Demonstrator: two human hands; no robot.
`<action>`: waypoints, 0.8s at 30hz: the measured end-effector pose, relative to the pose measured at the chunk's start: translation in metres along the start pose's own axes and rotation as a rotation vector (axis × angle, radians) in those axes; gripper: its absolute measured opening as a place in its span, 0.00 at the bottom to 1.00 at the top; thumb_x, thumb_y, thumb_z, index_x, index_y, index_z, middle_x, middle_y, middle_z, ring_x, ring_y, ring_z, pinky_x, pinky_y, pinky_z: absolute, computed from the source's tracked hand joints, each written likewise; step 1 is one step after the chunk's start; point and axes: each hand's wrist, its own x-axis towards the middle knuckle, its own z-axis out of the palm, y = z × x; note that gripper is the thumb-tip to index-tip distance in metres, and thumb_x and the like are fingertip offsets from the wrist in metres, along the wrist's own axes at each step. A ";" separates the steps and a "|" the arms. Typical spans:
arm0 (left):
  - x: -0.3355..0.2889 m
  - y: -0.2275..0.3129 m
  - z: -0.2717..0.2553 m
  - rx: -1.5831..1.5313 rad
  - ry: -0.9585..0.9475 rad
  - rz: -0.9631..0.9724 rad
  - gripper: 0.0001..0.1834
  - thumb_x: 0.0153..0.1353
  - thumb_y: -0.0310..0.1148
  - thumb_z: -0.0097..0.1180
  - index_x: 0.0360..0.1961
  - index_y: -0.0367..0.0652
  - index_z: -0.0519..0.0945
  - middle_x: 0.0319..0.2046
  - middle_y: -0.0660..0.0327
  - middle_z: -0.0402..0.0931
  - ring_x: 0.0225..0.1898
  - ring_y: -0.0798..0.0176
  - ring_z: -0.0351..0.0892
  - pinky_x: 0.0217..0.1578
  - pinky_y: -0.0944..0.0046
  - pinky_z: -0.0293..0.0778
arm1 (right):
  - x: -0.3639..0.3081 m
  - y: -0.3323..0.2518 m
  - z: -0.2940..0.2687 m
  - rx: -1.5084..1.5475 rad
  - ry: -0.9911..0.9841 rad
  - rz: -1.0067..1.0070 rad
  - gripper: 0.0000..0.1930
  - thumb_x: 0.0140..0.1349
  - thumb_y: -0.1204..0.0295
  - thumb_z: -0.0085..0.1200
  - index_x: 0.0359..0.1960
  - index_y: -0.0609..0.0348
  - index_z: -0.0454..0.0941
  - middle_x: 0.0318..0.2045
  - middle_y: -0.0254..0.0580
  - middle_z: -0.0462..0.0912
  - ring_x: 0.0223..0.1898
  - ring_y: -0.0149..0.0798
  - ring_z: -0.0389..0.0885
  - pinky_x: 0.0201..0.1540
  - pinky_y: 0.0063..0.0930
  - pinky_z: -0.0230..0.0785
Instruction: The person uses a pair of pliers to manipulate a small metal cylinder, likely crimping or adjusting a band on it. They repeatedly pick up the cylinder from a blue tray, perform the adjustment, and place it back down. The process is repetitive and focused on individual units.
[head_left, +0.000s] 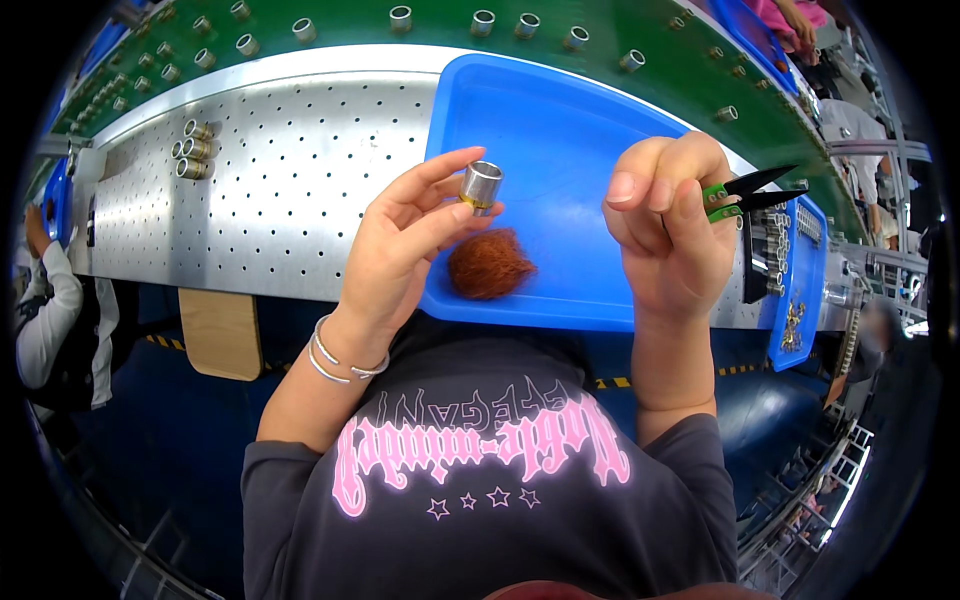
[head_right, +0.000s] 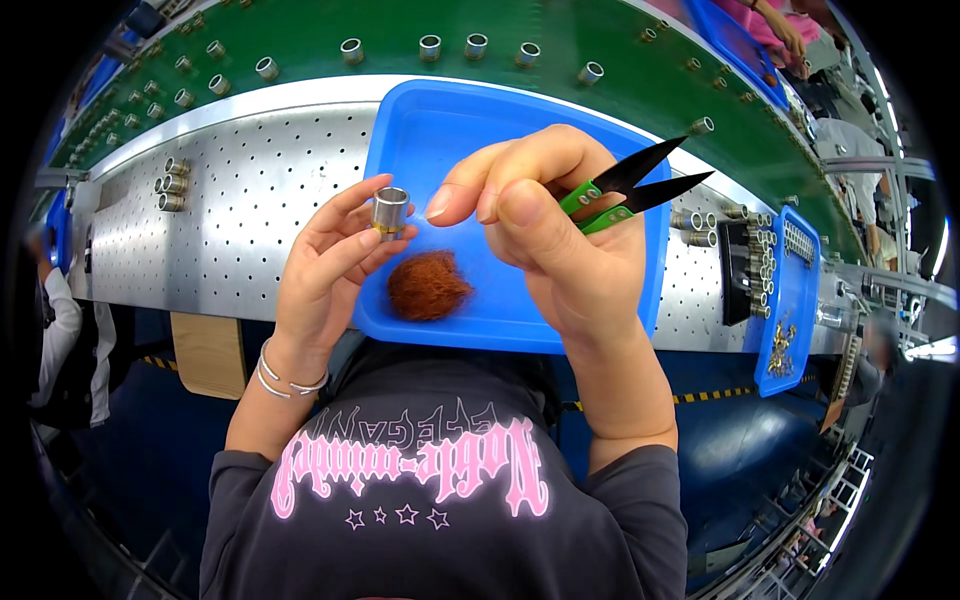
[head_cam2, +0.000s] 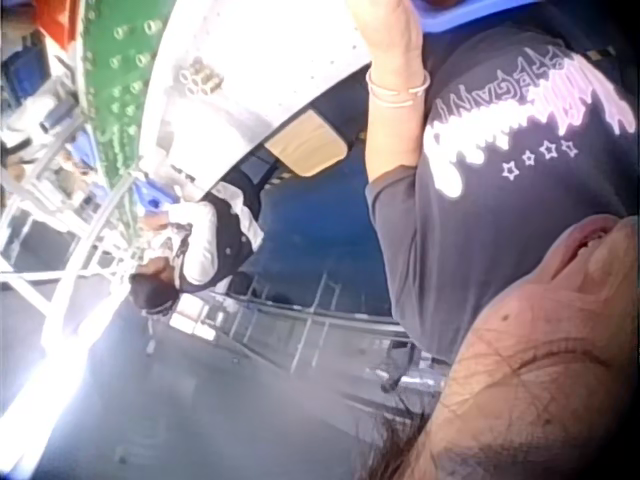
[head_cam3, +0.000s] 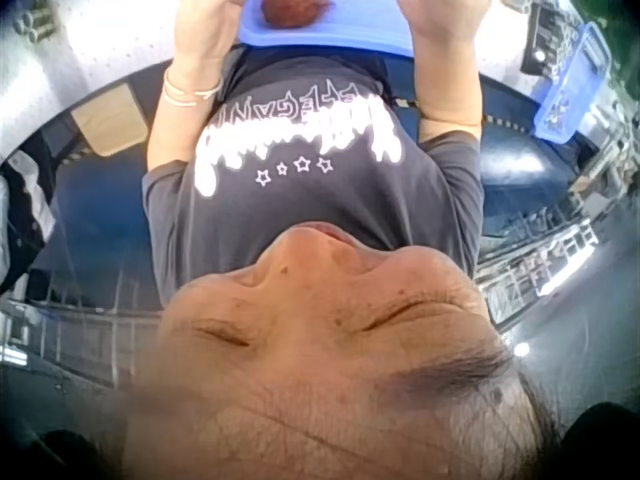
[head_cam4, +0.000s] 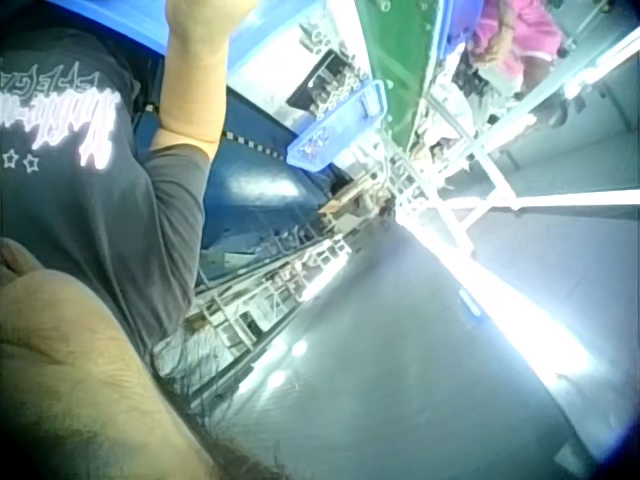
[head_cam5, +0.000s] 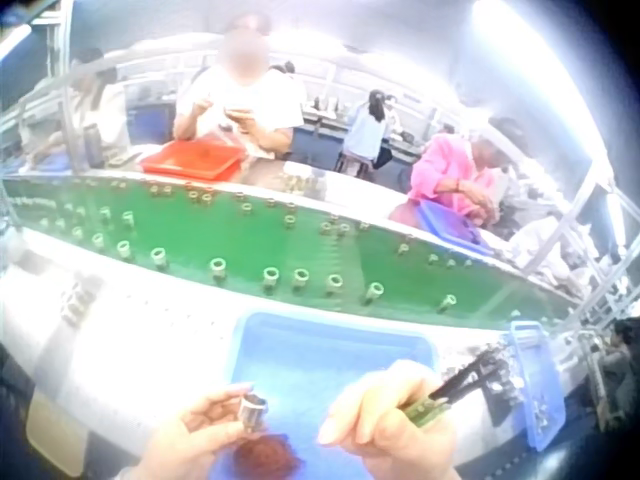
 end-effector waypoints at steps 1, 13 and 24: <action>0.000 -0.001 0.000 -0.006 0.004 0.000 0.22 0.56 0.24 0.52 0.54 0.35 0.69 0.42 0.54 0.75 0.45 0.60 0.76 0.49 0.63 0.71 | 0.000 0.000 0.000 0.003 0.001 0.002 0.08 0.61 0.69 0.49 0.29 0.62 0.70 0.31 0.56 0.79 0.13 0.17 0.55 0.17 0.11 0.49; 0.003 -0.015 0.006 0.170 0.007 0.055 0.21 0.52 0.17 0.49 0.50 0.34 0.71 0.40 0.55 0.75 0.43 0.65 0.75 0.49 0.67 0.70 | 0.005 -0.001 0.005 -0.121 -0.056 -0.056 0.10 0.64 0.67 0.46 0.30 0.60 0.66 0.30 0.49 0.75 0.11 0.16 0.44 0.13 0.13 0.41; 0.003 -0.005 0.006 0.034 0.093 -0.014 0.21 0.58 0.24 0.51 0.55 0.36 0.68 0.42 0.57 0.73 0.44 0.65 0.75 0.47 0.67 0.70 | -0.004 0.017 -0.005 -0.582 0.151 0.251 0.13 0.64 0.64 0.46 0.43 0.59 0.70 0.27 0.34 0.73 0.26 0.27 0.70 0.29 0.18 0.61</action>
